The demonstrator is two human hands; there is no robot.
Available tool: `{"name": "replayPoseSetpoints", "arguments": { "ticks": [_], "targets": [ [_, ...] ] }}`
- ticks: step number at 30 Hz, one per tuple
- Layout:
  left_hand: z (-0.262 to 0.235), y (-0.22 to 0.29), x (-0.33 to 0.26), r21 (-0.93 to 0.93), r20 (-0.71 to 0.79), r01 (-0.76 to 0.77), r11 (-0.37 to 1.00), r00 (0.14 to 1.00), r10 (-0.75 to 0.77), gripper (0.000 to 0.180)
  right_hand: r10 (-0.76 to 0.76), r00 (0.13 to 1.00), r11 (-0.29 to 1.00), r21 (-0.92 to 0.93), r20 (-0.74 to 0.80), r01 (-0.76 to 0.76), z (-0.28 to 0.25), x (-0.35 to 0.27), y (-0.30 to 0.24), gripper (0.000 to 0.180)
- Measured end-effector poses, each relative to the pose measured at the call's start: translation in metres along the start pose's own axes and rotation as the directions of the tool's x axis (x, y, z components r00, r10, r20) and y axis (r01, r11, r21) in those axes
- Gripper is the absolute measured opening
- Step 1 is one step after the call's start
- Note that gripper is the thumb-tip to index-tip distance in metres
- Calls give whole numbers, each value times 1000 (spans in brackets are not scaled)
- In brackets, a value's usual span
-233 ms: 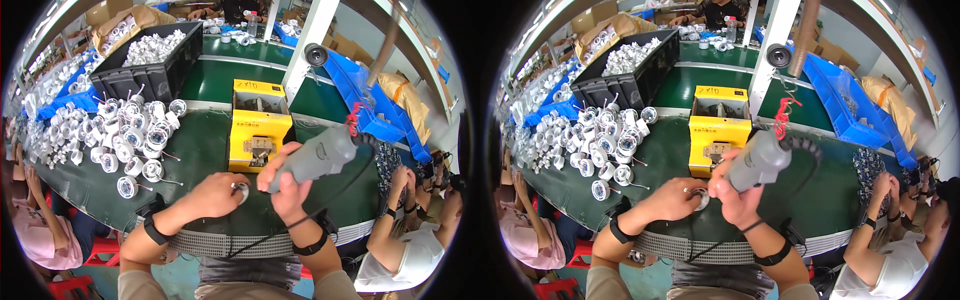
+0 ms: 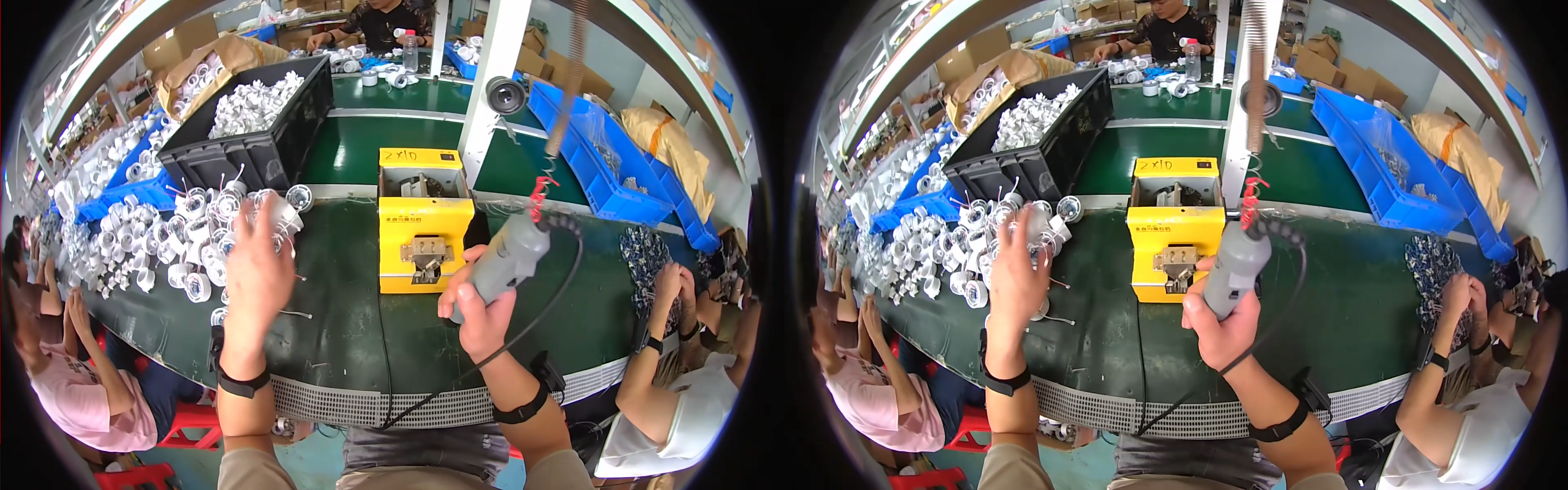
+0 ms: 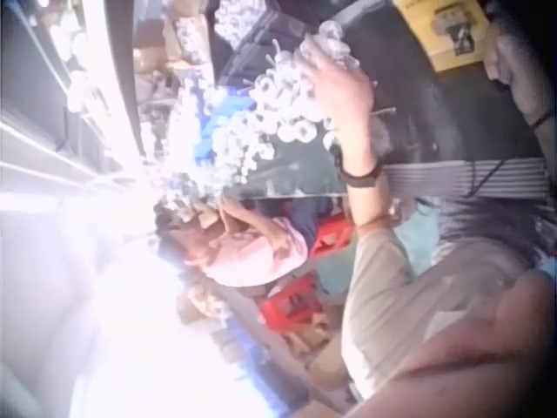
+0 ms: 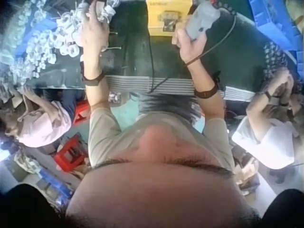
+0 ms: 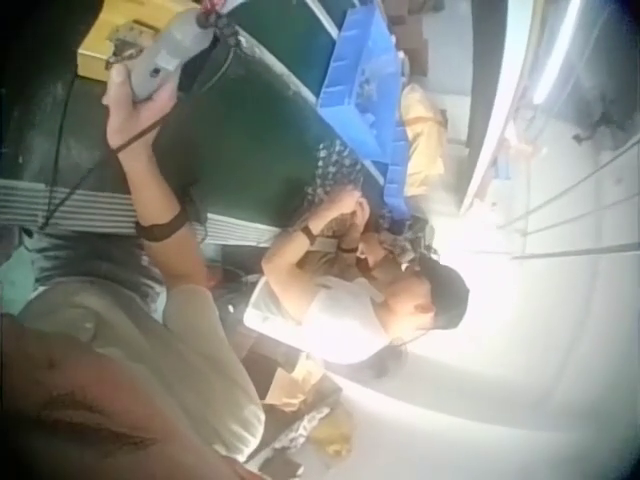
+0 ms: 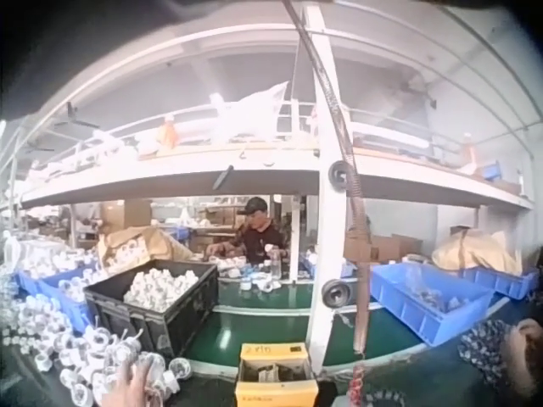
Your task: The person picks up a camera housing, inserts a circuit board by hand, and secures it using a power screwdriver. They then place the assembled unit onto the table and repeat the process.
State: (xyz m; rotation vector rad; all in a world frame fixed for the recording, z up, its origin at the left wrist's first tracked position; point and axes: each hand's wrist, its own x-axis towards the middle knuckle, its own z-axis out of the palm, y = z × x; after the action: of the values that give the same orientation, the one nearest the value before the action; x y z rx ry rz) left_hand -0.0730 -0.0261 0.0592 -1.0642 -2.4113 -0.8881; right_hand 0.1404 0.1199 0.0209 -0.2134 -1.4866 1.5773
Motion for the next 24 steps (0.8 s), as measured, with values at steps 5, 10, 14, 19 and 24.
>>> {"name": "replayPoseSetpoints", "arguments": {
  "ticks": [5, 10, 14, 19, 24],
  "targets": [
    [20, -23, -6, 309, -33, -115, 944, 991, 131, 60, -2, 1000, 994, -107, 25, 4, 0, 1, 7, 40],
    [49, 19, -28, 4, 73, -414, 910, 908, 412, 29, -83, 995, 945, -313, 49, 94, 2, 1, 8, 47],
    [58, 36, -50, -169, 361, -342, 924, 851, 381, 19, -169, 982, 871, -452, 88, 190, -1, 4, 12, 52],
    [41, 42, -45, -107, 347, -301, 947, 882, 320, 28, -33, 999, 971, -238, -3, 31, 5, -9, 24, 63],
    [44, 45, -49, -621, 399, -364, 694, 615, 680, 19, -214, 971, 917, -322, 106, 237, 11, -12, 16, 66]
  ]
}}
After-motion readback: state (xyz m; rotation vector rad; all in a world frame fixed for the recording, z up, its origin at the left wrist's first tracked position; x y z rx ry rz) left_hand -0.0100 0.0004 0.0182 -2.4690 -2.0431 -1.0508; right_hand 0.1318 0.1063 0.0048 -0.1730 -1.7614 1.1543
